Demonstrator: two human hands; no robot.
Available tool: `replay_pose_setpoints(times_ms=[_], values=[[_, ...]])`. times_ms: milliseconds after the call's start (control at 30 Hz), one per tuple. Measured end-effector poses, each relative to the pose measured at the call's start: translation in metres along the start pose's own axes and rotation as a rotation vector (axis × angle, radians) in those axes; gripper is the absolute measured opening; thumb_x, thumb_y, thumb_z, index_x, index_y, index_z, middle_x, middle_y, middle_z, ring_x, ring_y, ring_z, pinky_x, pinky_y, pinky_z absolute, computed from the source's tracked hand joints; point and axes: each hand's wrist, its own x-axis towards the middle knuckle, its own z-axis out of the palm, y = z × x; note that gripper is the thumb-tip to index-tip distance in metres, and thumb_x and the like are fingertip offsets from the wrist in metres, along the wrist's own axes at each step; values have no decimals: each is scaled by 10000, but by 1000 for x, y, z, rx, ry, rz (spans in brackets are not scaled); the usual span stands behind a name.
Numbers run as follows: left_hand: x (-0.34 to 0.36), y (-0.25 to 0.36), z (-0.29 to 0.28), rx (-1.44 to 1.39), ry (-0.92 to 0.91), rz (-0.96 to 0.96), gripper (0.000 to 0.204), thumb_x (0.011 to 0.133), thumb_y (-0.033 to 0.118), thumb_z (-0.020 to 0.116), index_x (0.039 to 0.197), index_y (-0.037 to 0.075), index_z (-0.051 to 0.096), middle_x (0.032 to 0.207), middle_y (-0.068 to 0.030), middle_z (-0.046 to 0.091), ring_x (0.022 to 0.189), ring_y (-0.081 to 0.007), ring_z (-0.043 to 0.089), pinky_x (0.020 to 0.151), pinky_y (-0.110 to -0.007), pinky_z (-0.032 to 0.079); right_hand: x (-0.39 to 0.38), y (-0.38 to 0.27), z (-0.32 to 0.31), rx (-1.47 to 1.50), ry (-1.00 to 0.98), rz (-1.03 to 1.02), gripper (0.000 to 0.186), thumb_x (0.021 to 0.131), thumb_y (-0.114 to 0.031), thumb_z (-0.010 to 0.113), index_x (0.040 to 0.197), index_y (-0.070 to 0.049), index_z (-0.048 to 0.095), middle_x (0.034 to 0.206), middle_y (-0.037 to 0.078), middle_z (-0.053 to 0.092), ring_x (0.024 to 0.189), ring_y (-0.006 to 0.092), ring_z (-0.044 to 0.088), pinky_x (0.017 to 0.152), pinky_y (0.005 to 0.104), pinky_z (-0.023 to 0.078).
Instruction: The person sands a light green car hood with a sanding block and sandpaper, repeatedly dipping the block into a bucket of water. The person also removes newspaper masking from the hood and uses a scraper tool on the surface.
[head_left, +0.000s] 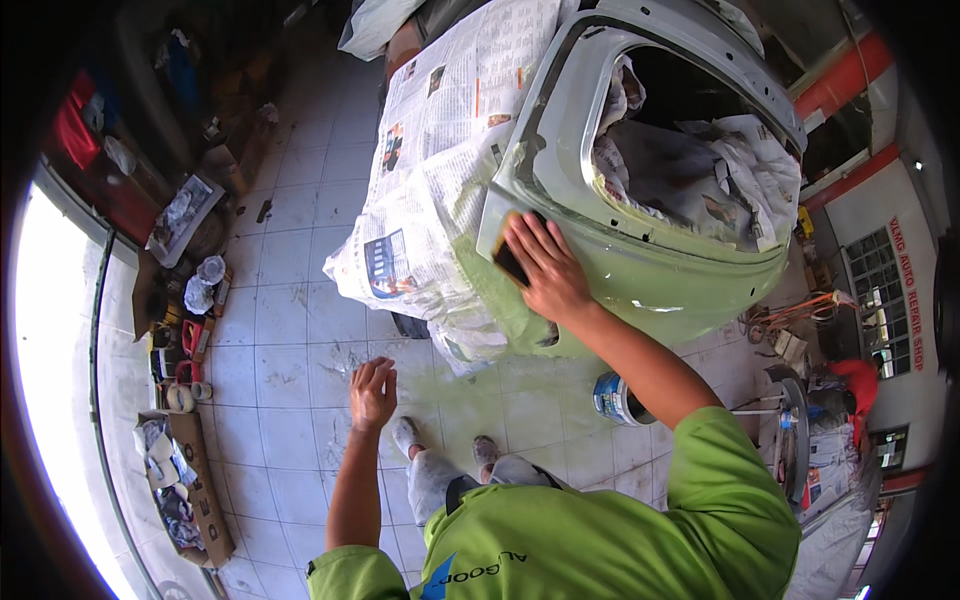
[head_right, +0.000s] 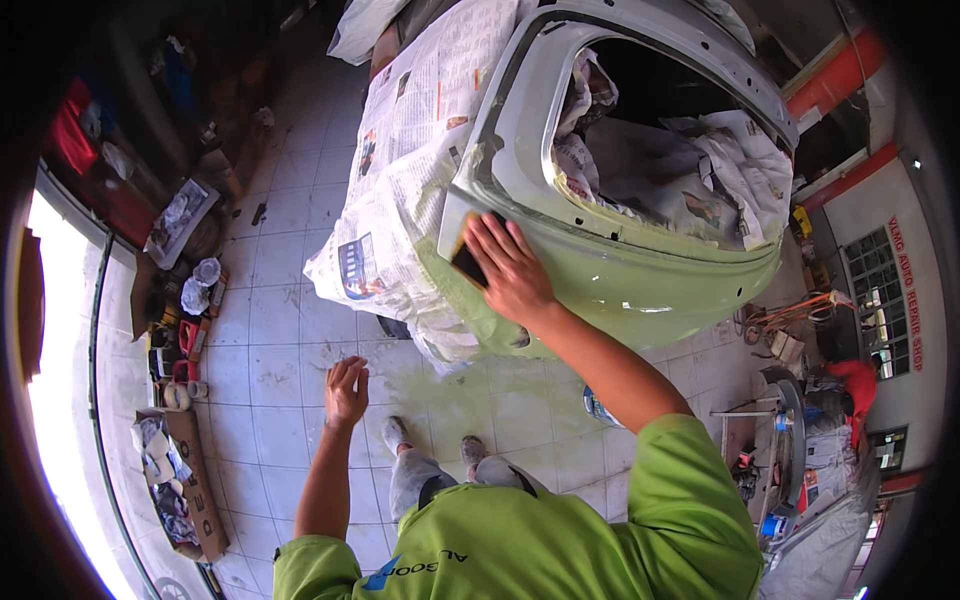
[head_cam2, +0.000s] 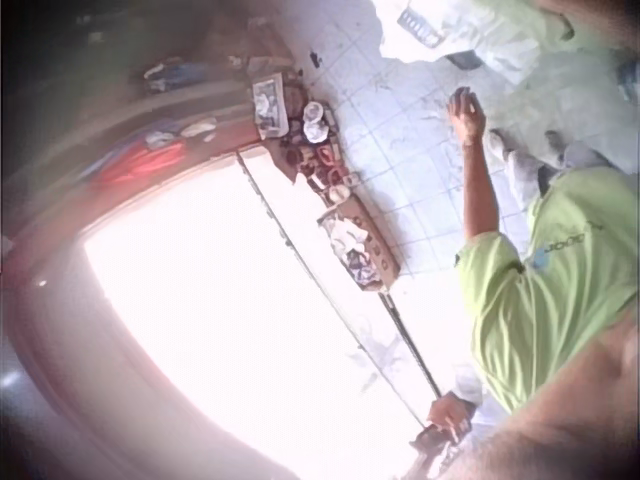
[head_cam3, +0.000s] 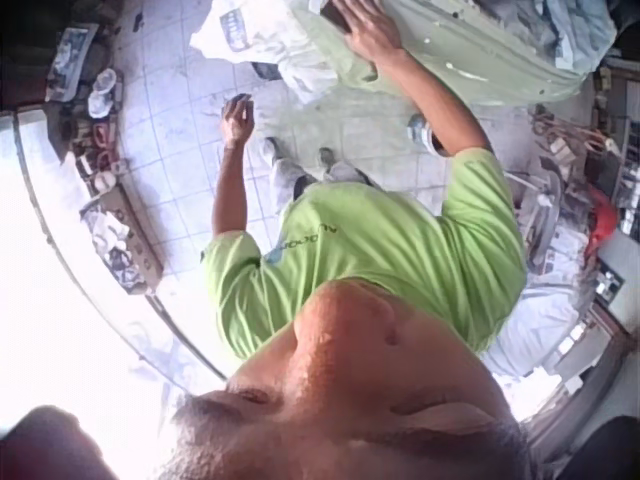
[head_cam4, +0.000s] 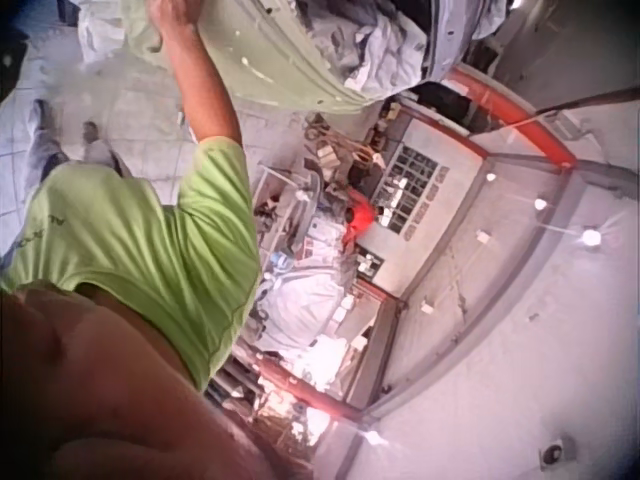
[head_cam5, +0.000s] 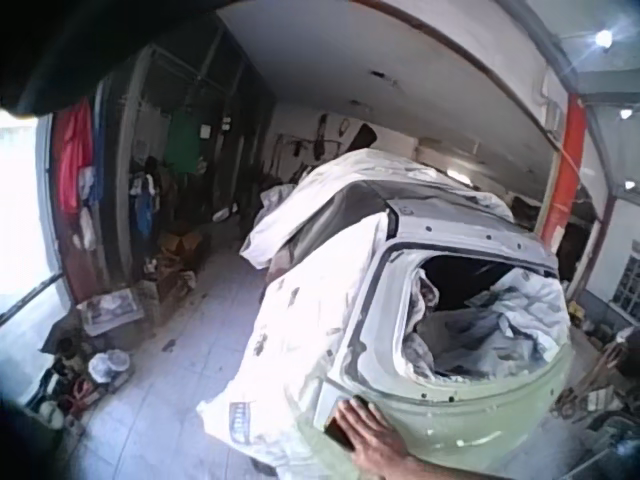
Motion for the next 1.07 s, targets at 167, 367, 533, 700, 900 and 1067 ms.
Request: replay_pose_setpoints(times_ms=[167, 367, 533, 700, 900, 1067], values=[[-69, -56, -38, -18, 212, -279, 116, 976, 111, 650, 1001, 48, 745, 958, -142, 737, 865, -346, 708, 755, -440, 550, 2, 0, 8, -35, -50, -142, 746, 840, -190, 682, 1538, -34, 468, 1673, 122, 344, 1567, 298, 280, 1287, 496, 190], [-115, -53, -25, 54, 136, -553, 130, 980, 142, 654, 975, 50, 746, 924, -143, 740, 801, -363, 705, 686, -444, 540, 51, -15, 4, -195, 19, 4, 707, 886, -220, 629, 1512, 60, 456, 1634, 190, 389, 1545, 332, 316, 1276, 492, 229], [-125, -8, 23, -178, -25, -505, 159, 981, 191, 674, 1002, 60, 762, 990, -154, 756, 868, -353, 731, 759, -418, 565, 17, -4, 13, -98, -40, -276, 739, 860, -198, 678, 1514, 59, 449, 1641, 201, 369, 1550, 330, 304, 1275, 474, 244], [-180, -16, 26, -174, -86, -539, 162, 972, 203, 684, 989, 64, 766, 975, -148, 757, 863, -352, 735, 741, -418, 569, 18, -40, 17, -94, -64, -86, 682, 907, -147, 632, 1531, 45, 436, 1651, 189, 359, 1548, 323, 311, 1270, 460, 253], [-243, -39, -5, -39, -2, -667, 168, 965, 192, 677, 942, 46, 759, 861, -165, 741, 760, -350, 727, 682, -432, 558, 51, -14, -4, -77, -90, -10, 728, 889, -139, 685, 1540, 44, 414, 1658, 205, 332, 1549, 345, 300, 1272, 479, 238], [-268, -61, 7, -52, 61, -744, 210, 971, 225, 686, 981, 33, 769, 879, -180, 747, 771, -334, 742, 695, -433, 566, 38, 1, 13, -155, -111, -200, 893, 830, -165, 754, 1599, -3, 331, 1701, 173, 247, 1580, 355, 213, 1296, 484, 159]])
